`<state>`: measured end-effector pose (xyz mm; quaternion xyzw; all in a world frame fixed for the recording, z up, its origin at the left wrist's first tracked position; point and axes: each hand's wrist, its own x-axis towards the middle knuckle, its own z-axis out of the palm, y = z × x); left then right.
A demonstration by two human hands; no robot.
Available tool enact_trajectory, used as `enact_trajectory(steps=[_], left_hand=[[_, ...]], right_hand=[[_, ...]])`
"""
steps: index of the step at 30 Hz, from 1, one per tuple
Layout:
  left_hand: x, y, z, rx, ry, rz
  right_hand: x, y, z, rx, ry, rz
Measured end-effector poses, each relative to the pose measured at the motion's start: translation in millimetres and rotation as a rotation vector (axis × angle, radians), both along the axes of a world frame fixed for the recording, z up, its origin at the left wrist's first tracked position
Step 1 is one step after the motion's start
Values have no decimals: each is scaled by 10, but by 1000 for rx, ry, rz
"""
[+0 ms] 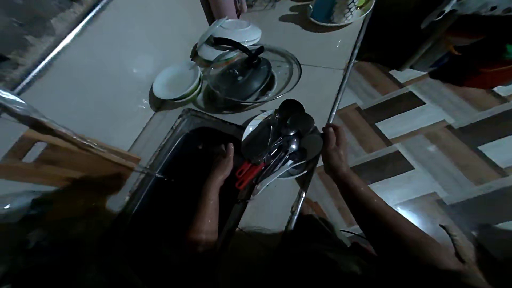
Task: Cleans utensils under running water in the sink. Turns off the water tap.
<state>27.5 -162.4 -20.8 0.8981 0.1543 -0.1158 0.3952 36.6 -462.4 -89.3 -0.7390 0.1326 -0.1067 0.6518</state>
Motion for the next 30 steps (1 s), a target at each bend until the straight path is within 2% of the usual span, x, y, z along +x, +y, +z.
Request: enact_trajectory(steps=[3, 6, 8, 10, 13, 16, 18, 19, 21, 22, 25, 27, 30], left_hand=[[-68, 39, -5, -82, 48, 36], [-129, 285, -111, -107, 48, 53], [-193, 582, -340, 17, 50, 2], [-312, 848, -618, 269, 74, -93], [-533, 969, -802, 535, 215, -149], [-710, 1157, -1011, 591, 213, -113], [-759, 1209, -838, 547, 335, -51], [-752, 1269, -793, 531, 310, 24], [-729, 1436, -655, 444, 236, 236], [-745, 1521, -558, 393, 199, 313], [-789, 1757, -339, 254, -6, 495], [-759, 1831, -170, 241, -95, 557], [-699, 1800, -15, 180, -277, 617]], right_hand=[[-180, 139, -38, -188, -84, 108], [-361, 249, -83, -360, -183, 176], [-407, 263, -134, -409, -228, 182], [-424, 216, -116, -511, -260, 178], [-407, 207, 109, -694, -455, 135], [-392, 387, 442, -692, -691, 203], [-378, 606, 662, -626, -802, 341], [-386, 742, 761, -578, -826, 442], [-449, 1080, 933, -485, -742, 684], [-487, 1269, 1028, -455, -602, 840], [-468, 1950, 1289, -374, 57, 1262], [-397, 2469, 1219, -253, 319, 1239], [-187, 3198, 899, 28, 494, 901]])
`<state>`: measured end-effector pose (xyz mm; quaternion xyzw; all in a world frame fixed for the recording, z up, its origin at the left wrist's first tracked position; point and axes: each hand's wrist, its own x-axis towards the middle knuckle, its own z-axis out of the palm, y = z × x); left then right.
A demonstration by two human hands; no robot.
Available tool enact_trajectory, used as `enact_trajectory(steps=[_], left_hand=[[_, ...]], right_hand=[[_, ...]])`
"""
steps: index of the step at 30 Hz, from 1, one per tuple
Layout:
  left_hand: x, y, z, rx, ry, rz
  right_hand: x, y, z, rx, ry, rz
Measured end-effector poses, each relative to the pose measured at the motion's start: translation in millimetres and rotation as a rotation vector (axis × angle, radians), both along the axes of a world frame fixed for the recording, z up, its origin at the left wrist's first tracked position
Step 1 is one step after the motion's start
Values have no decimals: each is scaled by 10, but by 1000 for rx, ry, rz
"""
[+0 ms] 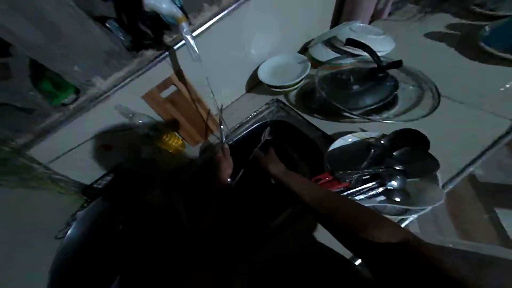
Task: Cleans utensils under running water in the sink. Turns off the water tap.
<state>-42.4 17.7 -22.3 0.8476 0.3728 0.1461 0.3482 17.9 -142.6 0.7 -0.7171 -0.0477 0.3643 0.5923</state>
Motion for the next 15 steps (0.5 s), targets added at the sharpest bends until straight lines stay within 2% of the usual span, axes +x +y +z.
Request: enact_trajectory(steps=[2, 5, 8, 11, 15], left_hand=[[28, -101, 135, -21, -93, -13], [80, -175, 281, -109, -201, -72], [146, -123, 449, -141, -277, -117], [268, 23, 674, -101, -259, -34], [612, 199, 869, 17, -347, 93]], right_hand=[[202, 386, -157, 113, 120, -180], [407, 725, -177, 188, 189, -194], [469, 938, -117, 207, 40, -189], [505, 1040, -123, 120, -168, -248], [456, 784, -253, 367, -320, -411]])
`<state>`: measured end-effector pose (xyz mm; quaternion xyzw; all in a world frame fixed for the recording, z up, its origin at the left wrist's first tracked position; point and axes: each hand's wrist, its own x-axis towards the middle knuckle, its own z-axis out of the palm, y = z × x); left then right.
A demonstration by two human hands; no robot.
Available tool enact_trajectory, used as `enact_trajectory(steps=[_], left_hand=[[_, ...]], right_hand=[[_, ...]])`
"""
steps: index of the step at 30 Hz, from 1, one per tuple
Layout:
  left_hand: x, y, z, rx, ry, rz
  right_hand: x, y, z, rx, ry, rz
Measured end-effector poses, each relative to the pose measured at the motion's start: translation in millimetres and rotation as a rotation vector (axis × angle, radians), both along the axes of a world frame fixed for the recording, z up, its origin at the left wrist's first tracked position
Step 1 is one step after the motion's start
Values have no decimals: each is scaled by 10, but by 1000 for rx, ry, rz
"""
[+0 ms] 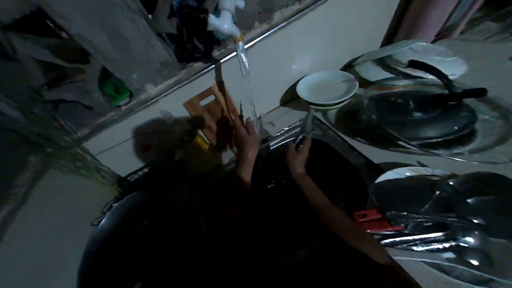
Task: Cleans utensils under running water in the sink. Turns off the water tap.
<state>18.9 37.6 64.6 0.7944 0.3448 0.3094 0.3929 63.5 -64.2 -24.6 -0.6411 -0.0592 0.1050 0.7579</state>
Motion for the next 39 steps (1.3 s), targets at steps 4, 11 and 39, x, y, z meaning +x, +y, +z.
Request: enact_trajectory(steps=[4, 11, 39], left_hand=[[258, -36, -62, -108, 15, -35], [102, -190, 129, -435, -4, -298], [89, 31, 2054, 474, 472, -189]], right_hand=[[-12, -293, -34, 164, -48, -118], [120, -618, -13, -38, -309, -181], [-429, 358, -13, -55, 113, 453]])
